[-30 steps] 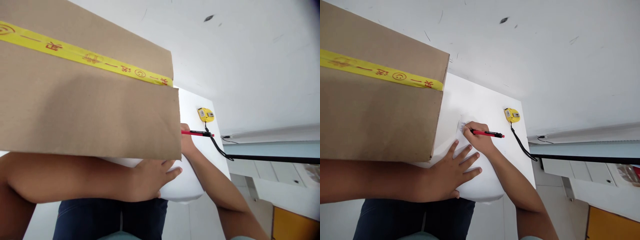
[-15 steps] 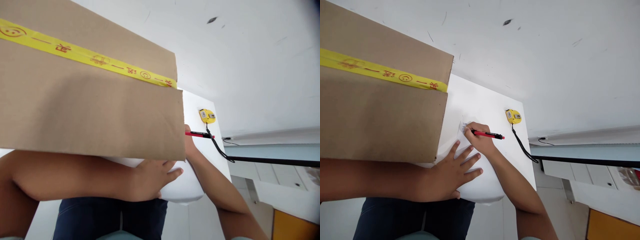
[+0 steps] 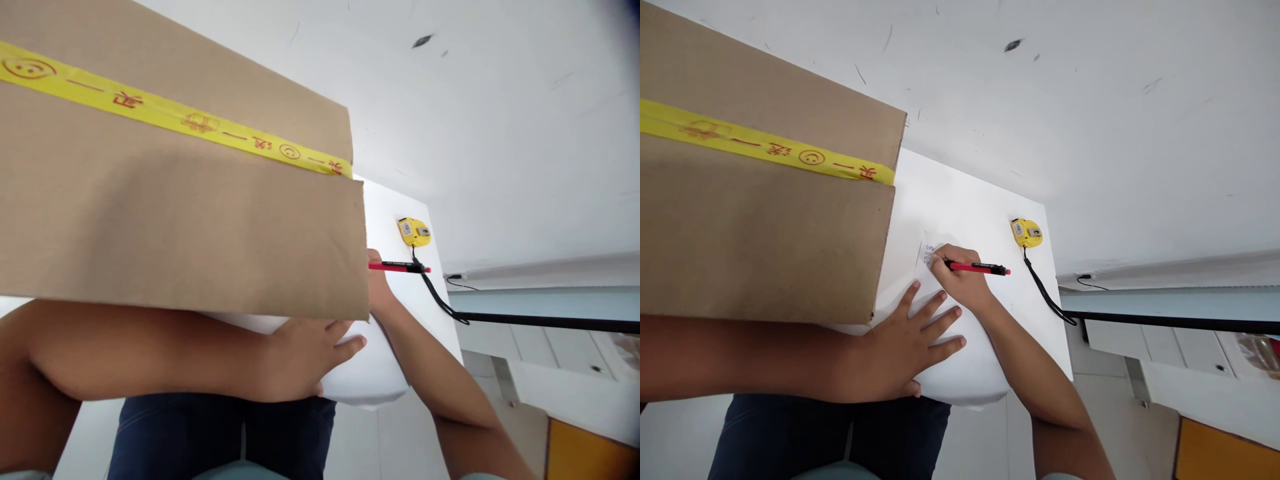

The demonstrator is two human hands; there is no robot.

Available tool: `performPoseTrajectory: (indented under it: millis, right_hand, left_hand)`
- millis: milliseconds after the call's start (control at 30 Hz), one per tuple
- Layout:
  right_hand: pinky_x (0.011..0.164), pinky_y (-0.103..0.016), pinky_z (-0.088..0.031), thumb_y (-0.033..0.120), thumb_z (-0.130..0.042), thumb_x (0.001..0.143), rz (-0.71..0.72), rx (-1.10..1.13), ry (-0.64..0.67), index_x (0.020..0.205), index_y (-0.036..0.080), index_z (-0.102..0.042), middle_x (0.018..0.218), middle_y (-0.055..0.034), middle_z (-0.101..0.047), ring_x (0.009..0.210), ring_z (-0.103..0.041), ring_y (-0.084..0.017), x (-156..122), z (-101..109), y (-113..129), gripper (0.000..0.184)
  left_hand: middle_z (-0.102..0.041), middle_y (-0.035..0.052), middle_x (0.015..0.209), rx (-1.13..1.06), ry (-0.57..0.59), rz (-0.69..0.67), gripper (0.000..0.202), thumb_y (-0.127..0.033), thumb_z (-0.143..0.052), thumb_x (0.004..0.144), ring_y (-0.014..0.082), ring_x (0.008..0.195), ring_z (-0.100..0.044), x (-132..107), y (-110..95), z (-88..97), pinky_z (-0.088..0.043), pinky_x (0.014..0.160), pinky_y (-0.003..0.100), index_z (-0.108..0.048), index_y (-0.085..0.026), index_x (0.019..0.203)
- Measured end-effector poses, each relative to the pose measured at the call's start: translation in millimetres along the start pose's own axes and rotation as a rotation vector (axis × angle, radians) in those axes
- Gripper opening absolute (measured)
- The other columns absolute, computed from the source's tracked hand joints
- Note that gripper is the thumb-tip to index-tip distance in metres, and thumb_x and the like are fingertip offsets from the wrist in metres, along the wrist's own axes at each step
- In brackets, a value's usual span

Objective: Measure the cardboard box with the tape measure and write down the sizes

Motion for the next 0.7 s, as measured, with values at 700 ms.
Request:
performPoseTrajectory:
  millis: [700]
  right_hand:
    - [0.088, -0.032, -0.054, 0.026, -0.04, 0.103, -0.026, -0.491, -0.158, 0.131, 0.021, -0.06, 0.121, -0.0096, -0.069, 0.106, -0.069, -0.022, 33, 13, -22, 0.035]
  left_hand:
    - [-0.03, 0.0139, 0.165, 0.095, -0.063, -0.014, 0.088, -0.077, -0.054, 0.084, 0.0471, 0.151, -0.024, -12, 30, 12.1, -0.011, 0.116, 0.075, -0.036, -0.031, 0.156]
Point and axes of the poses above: each hand's wrist, its own x-axis towards the middle knuckle, its own z-axis out of the back of the hand, y = z × x, the point moved 2 cm from there along x, towards the middle knuckle
